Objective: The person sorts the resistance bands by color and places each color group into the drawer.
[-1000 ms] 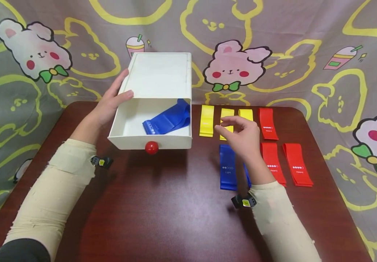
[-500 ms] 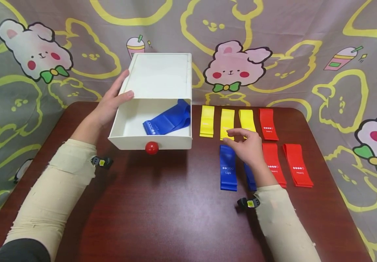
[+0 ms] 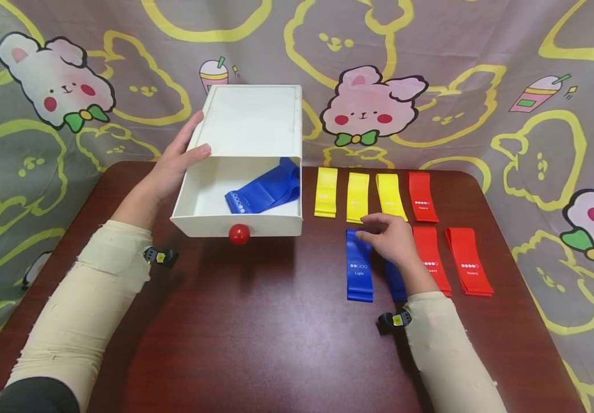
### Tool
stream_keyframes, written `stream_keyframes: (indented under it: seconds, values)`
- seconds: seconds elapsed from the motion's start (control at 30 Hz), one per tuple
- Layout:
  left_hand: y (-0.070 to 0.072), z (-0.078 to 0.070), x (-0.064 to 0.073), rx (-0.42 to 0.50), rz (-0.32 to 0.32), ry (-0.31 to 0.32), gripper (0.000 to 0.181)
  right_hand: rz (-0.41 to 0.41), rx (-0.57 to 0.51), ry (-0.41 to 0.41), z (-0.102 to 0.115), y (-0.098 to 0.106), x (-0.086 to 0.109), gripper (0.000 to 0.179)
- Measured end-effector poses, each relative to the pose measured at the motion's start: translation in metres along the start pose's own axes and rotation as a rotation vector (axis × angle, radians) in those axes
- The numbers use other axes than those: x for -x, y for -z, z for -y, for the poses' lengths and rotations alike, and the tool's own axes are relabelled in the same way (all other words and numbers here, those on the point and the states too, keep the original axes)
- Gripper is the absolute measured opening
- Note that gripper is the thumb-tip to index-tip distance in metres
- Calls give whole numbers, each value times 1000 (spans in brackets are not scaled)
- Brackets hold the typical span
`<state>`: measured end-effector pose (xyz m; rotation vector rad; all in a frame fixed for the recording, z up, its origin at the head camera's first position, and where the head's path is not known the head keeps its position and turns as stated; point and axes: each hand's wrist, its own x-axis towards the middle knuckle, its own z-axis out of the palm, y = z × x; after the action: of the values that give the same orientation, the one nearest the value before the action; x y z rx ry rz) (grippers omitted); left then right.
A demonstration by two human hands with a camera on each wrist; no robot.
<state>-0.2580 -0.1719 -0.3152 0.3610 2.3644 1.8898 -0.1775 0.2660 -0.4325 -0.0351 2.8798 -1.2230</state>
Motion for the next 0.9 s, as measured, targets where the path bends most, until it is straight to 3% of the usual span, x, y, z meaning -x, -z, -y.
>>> stream_keyframes:
  seconds: [0.33,0.9]
  values:
    - [0,0,0,-8,2,-11,79,65,79,36,-5,-6,-2,36]
    - [0,1,-1,22,8,-9,79,79,137,47,-9,-8,-1,22]
